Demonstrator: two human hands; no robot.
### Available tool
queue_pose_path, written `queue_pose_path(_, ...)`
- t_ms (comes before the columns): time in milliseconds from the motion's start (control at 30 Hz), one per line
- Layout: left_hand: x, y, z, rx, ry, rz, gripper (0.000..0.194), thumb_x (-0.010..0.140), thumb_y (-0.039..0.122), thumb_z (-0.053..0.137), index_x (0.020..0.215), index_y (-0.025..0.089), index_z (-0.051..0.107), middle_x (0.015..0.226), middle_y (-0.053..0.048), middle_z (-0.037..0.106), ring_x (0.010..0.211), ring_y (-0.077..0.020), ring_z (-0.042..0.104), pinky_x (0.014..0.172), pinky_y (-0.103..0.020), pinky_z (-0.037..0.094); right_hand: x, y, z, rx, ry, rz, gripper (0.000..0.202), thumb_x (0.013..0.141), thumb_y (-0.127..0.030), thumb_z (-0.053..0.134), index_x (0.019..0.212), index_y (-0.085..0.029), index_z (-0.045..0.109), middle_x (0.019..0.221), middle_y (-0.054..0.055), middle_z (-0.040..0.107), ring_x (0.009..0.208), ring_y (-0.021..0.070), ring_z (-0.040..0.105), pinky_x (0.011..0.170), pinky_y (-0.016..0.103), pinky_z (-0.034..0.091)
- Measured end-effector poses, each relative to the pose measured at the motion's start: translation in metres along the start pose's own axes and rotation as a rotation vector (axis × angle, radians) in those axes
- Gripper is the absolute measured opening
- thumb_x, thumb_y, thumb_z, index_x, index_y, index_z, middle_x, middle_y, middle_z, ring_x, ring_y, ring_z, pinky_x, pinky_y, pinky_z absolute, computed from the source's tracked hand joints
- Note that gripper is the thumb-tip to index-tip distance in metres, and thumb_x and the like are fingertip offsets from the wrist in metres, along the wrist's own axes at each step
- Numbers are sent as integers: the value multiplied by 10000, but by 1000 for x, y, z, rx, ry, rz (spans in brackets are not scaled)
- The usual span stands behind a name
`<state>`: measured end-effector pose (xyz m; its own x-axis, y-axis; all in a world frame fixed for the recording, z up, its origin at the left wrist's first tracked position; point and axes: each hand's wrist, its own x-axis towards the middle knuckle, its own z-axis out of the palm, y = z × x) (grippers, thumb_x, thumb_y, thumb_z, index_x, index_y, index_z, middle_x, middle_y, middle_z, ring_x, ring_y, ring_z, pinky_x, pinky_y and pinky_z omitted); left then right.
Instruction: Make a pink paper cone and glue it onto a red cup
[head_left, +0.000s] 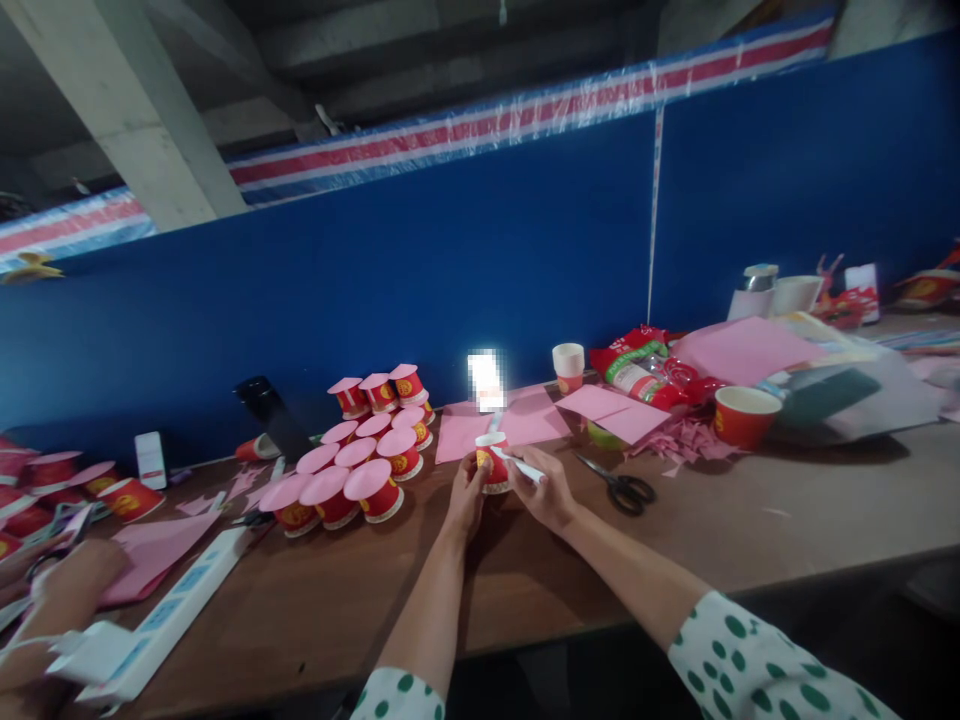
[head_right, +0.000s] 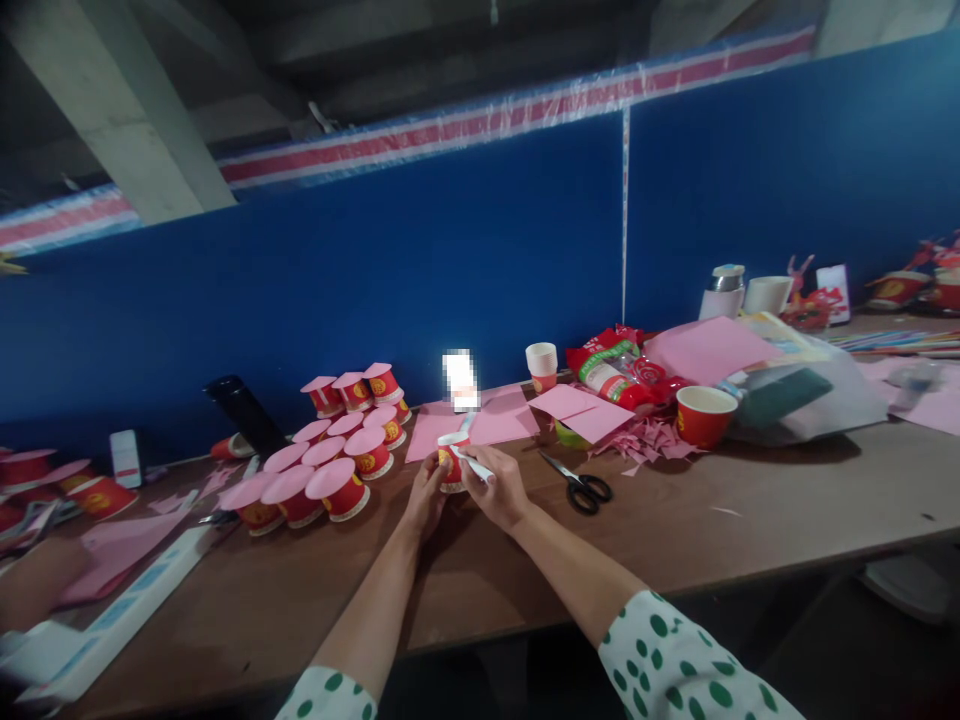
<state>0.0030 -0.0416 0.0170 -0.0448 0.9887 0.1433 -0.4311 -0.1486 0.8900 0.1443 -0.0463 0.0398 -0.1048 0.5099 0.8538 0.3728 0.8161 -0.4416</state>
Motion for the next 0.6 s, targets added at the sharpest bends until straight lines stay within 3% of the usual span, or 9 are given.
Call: queue_pose_path(600,3,-1,0,-25,32,1,411,636,350,705,976,168,562,922,-65,643,804,-173,608,782,-318,433,1,-2,-1,7,24,22,177,866,-250,419,902,-188,580,824,64,650,751,162,616,710,272,498)
